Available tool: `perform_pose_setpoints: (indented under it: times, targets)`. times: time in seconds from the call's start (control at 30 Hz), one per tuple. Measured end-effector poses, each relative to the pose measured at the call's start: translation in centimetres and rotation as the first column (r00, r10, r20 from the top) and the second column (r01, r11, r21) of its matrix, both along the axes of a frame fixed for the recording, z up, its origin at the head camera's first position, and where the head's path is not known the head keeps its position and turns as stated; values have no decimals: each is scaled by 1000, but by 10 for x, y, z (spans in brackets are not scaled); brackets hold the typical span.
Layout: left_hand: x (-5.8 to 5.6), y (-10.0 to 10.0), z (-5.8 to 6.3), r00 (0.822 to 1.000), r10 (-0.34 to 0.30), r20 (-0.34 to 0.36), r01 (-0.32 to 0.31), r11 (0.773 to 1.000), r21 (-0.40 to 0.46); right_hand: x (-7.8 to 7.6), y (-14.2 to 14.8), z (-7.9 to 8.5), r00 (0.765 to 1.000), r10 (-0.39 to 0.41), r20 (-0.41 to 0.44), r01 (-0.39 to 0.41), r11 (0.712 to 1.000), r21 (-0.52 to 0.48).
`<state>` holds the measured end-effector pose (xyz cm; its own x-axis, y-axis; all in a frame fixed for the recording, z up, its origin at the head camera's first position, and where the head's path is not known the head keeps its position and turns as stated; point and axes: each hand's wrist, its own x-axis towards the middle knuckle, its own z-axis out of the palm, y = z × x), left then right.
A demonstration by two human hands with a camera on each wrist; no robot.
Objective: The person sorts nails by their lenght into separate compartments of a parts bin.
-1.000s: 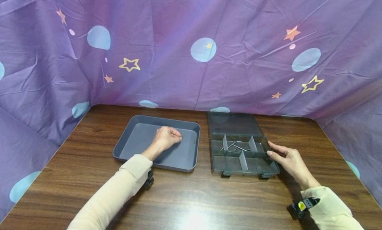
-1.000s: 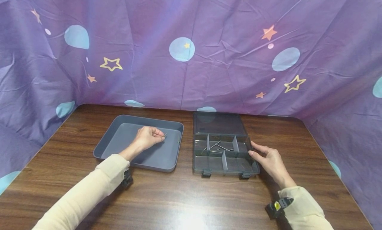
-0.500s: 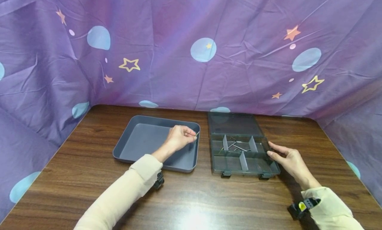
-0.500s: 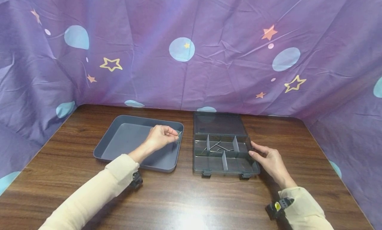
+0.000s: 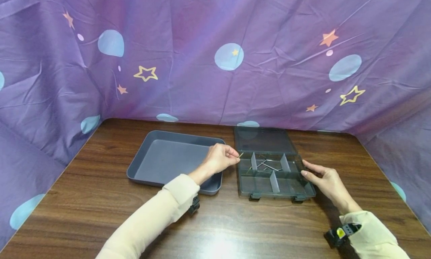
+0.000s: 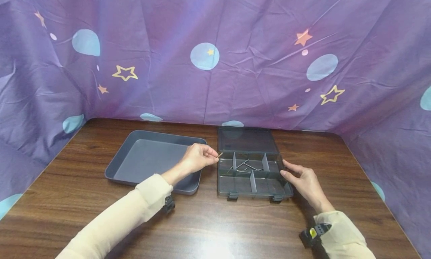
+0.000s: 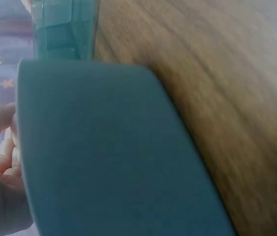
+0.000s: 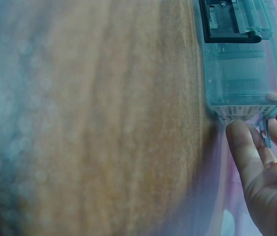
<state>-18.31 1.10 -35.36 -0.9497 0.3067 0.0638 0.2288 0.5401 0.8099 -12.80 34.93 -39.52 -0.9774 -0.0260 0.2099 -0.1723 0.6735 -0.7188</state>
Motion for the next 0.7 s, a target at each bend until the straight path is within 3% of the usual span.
perform_pose_setpoints:
  times: [0.4,0.7]
  targets:
    - [5,20,-4,1000,-23,-1,23,999,-29,0,1,-2,1000,2,13,-2,1000,-3]
    - [6,27,-9,998,-36,-41,34,997,-66,0,1,-2,1000,5,14,-5,1000,-5]
